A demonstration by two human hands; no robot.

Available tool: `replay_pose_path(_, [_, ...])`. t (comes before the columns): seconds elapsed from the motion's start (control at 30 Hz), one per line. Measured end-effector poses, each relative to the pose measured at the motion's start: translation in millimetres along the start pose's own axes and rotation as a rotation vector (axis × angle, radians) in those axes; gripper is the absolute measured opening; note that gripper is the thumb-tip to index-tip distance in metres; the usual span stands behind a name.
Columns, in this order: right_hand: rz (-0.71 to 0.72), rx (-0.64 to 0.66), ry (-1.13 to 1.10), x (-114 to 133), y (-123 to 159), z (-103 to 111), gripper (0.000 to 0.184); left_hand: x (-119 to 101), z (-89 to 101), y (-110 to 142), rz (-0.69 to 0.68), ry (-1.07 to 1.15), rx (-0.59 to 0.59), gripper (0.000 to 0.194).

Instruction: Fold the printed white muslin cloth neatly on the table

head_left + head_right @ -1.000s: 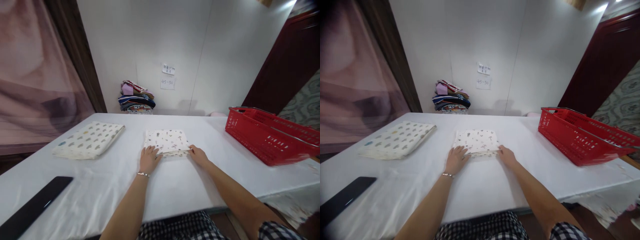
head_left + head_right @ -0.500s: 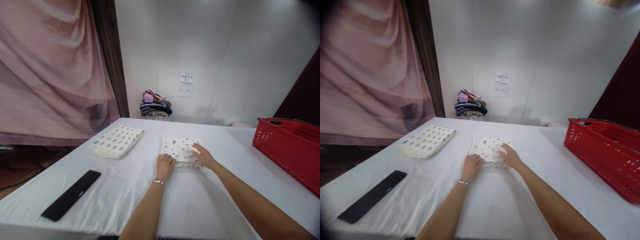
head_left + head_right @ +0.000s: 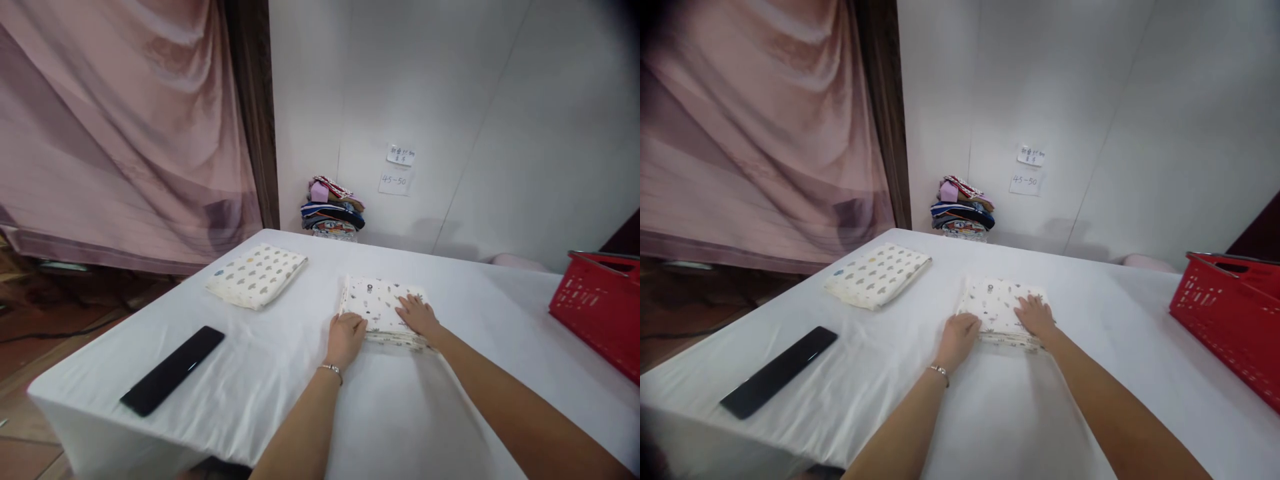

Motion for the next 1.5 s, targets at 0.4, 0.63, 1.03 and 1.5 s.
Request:
replay_pose_path(0.4, [0.225,0.003,-0.137,150.5,-2.1,7.8,0.047,72.9,11.8,-28.9,0.454,0.110,-0.064,0.028])
replay_pose_path(0.63, [0.192,0.053,-0.198,148.9,0.6,-17.8,0.051,84.1,7.6,-25.2,0.424,0.270,-0.185,0.025])
replay_pose_path(1.03, [0.071,0.133,-0.702,138.0,-12.1,-5.3,0.043,70.7,-3.6,-23.4,0.572,0.760,-0.381,0.027])
replay_pose_path(1.5, [0.012,0.162,-0.442,146.5,-4.3,-5.1,0.046,73.9,6.3,-24.2,0.474,0.049,0.097,0.027])
Point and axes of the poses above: each hand's wrist, its own y-axis away from the middle knuckle, its own z-axis out of the back of the hand, x = y × z, the point moved 6 cm from there along -y, towards the middle knuckle, and after that the axes turned 14 degrees about -z, right-handed, at the moved point
